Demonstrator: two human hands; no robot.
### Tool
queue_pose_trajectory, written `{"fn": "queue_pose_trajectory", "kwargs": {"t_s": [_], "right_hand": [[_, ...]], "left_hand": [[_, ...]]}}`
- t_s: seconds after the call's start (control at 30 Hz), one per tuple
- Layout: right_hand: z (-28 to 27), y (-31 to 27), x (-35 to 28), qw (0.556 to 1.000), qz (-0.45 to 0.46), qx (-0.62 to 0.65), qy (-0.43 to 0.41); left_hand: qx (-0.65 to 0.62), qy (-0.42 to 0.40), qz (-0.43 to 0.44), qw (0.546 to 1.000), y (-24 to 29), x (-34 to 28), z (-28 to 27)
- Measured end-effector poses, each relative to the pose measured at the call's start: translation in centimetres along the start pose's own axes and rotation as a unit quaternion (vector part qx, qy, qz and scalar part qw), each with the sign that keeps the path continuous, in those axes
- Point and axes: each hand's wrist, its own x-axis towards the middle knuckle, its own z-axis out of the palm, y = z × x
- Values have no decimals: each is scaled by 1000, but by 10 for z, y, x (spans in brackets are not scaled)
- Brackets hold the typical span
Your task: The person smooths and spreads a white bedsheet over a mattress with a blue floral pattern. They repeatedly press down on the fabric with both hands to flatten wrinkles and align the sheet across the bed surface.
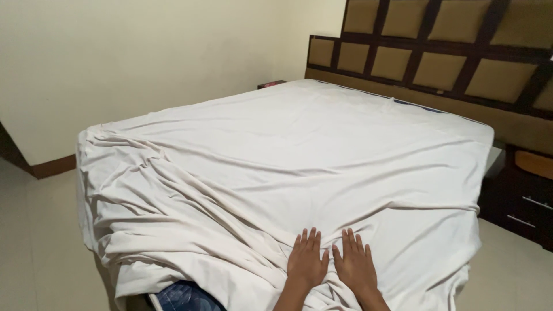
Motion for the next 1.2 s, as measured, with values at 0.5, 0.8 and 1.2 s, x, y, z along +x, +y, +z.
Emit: {"fn": "queue_pose_trajectory", "kwargs": {"t_s": [0.5, 0.8, 1.2], "right_hand": [[-12, -8, -13, 1000, 11, 4, -24], [-16, -8, -21, 1000, 7, 1, -22], [-16, -9, -26, 1000, 7, -5, -25]], "left_hand": [[7, 12, 11, 1000, 0, -11, -1], [1, 4, 13, 1000, 1, -17, 2], [3, 21, 24, 999, 3, -27, 0]]}}
